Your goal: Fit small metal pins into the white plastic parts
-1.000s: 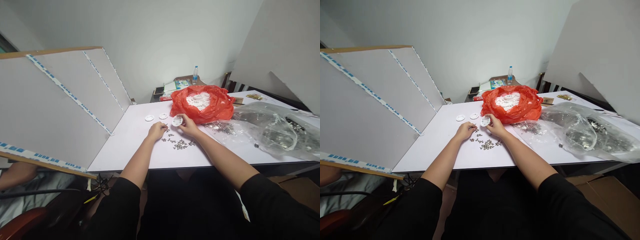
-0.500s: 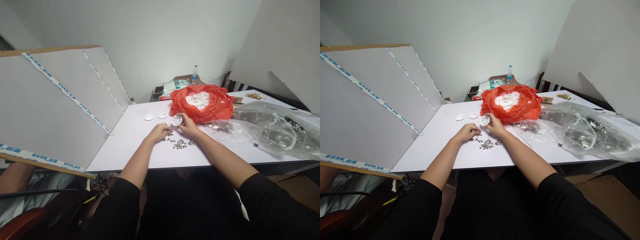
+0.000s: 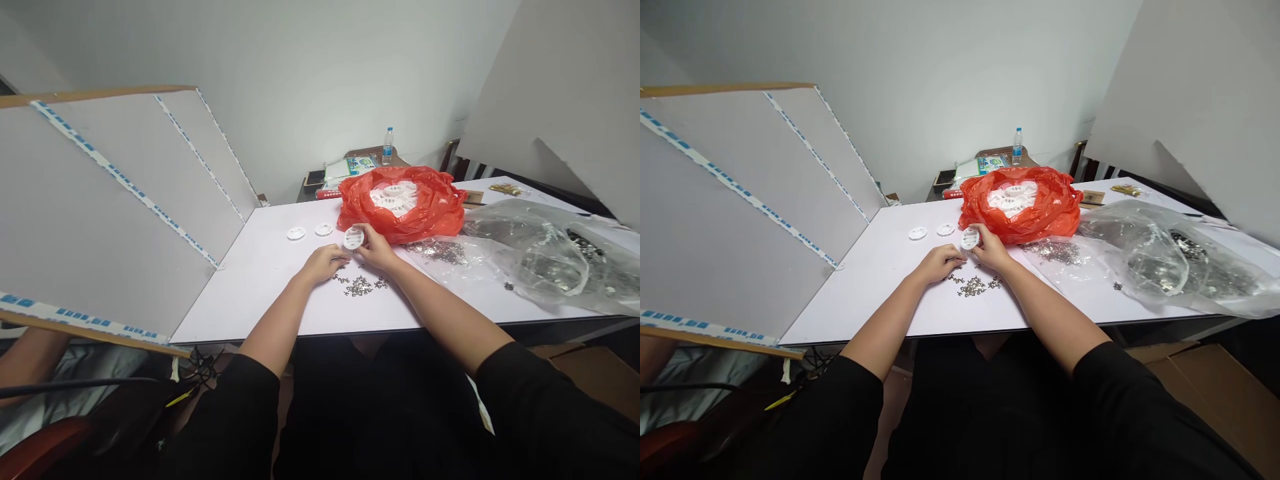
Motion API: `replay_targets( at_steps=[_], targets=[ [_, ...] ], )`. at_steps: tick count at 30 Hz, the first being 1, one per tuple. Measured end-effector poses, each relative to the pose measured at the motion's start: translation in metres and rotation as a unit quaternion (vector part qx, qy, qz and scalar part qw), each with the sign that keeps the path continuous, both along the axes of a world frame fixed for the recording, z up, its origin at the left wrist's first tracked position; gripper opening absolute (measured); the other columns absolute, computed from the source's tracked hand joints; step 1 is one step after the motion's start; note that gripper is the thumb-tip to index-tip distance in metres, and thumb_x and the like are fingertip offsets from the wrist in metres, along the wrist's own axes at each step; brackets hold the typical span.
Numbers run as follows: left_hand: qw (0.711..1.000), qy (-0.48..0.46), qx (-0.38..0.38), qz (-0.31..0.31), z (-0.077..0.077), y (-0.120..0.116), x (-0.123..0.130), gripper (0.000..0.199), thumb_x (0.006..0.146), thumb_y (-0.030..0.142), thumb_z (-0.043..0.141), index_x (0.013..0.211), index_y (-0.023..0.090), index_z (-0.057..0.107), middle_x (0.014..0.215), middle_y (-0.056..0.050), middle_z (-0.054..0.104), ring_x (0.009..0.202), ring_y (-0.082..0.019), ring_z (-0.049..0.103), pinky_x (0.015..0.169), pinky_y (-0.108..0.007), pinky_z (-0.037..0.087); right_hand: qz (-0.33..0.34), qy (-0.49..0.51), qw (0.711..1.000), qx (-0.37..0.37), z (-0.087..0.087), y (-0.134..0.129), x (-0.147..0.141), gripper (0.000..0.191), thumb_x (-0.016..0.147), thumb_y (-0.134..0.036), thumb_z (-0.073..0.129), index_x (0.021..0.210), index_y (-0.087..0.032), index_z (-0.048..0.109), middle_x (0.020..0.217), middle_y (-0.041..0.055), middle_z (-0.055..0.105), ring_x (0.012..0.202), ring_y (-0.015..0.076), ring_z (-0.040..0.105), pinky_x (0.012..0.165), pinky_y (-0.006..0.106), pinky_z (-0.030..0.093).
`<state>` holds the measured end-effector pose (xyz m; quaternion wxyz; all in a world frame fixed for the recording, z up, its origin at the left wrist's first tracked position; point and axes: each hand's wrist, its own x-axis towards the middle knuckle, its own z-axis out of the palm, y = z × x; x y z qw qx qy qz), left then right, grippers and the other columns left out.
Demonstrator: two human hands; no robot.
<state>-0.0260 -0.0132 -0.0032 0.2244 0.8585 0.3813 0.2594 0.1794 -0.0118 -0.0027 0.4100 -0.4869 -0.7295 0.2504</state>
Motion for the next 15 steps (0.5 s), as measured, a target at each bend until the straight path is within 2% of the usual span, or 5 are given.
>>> replay_targets(
  at_steps=[3,8,15],
  targets=[
    [0.999,0.007,-0.04,-0.016,0.003,0.002,-0.009,0.02,0.09,0.025,0.059,0.098,0.021,0.077,0.093,-0.005,0.072,0.087,-0.018,0.064,0.083,-0.033,0.047,-0.004,-0.002,1.0,-0.009,0.0,0.0,0.0,0.062,0.077,-0.021,0.059,0.137,-0.012,0.047,0.113,0.0091,0.064,0.073,0.0053,0.054,0.07,0.016,0.042],
    [0.998,0.002,-0.047,-0.036,0.007,0.003,-0.016,0.017,0.087,0.027,0.061,0.092,0.021,0.076,0.091,-0.006,0.073,0.086,-0.018,0.064,0.081,-0.033,0.047,-0.011,-0.012,1.0,-0.02,0.001,-0.002,0.0,0.063,0.076,-0.024,0.062,0.137,-0.013,0.047,0.103,0.0067,0.064,0.07,0.0051,0.053,0.067,0.016,0.04],
    [0.998,0.006,-0.054,0.025,0.008,0.003,-0.019,0.014,0.084,0.025,0.063,0.09,0.022,0.076,0.09,-0.006,0.073,0.08,-0.018,0.064,0.077,-0.033,0.047,-0.006,-0.003,1.0,-0.025,0.004,-0.004,0.0,0.062,0.076,-0.023,0.061,0.136,-0.012,0.048,0.106,0.0082,0.064,0.071,0.0051,0.053,0.068,0.016,0.04]
  ],
)
